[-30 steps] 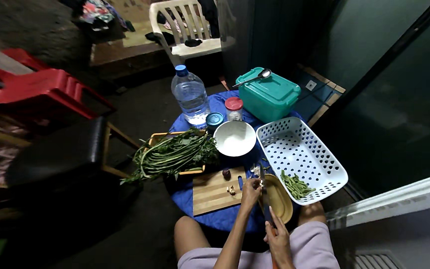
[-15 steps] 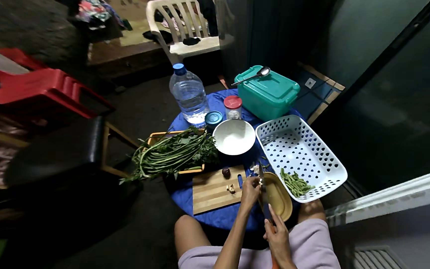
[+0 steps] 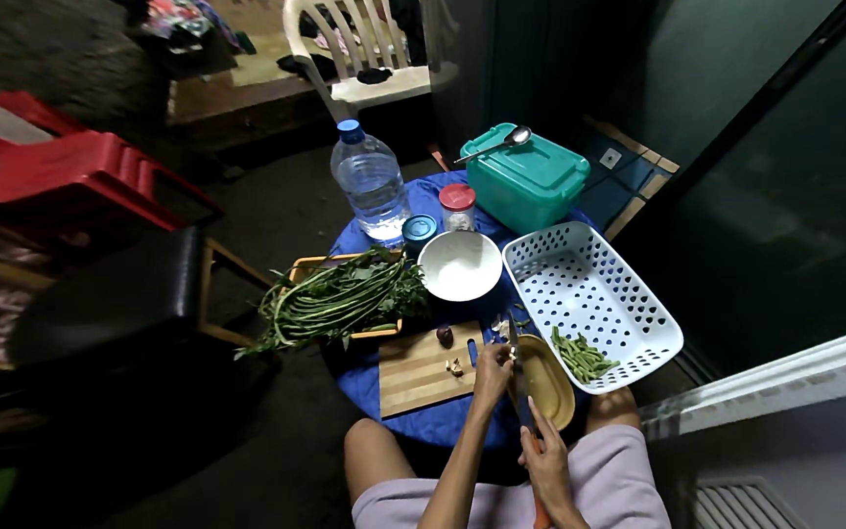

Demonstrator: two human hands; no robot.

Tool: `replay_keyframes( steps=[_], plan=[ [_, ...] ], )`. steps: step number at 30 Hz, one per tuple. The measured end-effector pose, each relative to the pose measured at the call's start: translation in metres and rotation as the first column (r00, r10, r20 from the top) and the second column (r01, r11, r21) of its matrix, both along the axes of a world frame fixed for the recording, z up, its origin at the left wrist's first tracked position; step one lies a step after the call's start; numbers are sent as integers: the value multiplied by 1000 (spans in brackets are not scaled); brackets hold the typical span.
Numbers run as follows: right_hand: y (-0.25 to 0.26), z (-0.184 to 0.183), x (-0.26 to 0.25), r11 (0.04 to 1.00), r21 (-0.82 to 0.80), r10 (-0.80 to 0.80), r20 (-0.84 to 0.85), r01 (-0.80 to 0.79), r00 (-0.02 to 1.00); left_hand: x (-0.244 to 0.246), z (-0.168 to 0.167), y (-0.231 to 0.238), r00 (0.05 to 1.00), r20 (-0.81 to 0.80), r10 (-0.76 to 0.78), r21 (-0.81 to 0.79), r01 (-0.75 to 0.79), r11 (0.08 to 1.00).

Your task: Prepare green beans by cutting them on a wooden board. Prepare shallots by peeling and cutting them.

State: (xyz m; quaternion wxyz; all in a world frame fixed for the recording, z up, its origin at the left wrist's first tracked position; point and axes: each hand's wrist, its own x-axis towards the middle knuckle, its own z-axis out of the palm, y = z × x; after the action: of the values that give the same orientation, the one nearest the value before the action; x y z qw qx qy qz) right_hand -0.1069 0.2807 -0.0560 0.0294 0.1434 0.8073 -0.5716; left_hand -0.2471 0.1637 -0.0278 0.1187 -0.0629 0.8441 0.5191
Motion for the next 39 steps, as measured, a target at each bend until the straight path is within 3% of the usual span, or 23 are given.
replay_keyframes(
  steps=[14,18,21,24,28,35,39],
  plan=[
    [1,1,-1,993,-115,-6,-4,6,1000,3,10,-5,999,-23,28,-6,-28,1000],
    [-11,7,-9,991,-93,90,-86,-98,992,11,14,-29,982,-112,154,4,-155,988],
    [-28,4,-16,967,-41,246,-125,-252,961,26,11,-63,949,-92,302,17,-302,953],
    [-51,-7,-23,908,31,419,-98,-418,903,44,-3,-101,901,-56,431,-18,-432,902],
    [-78,-18,-33,823,106,560,5,-558,828,57,-28,-134,866,-14,499,-142,-496,857],
    [-83,-12,-29,805,202,559,57,-558,827,59,-30,-141,872,-8,489,-229,-477,848],
    [-76,-18,-26,818,186,544,56,-544,837,59,-39,-132,865,-115,488,-239,-501,832]
  ],
)
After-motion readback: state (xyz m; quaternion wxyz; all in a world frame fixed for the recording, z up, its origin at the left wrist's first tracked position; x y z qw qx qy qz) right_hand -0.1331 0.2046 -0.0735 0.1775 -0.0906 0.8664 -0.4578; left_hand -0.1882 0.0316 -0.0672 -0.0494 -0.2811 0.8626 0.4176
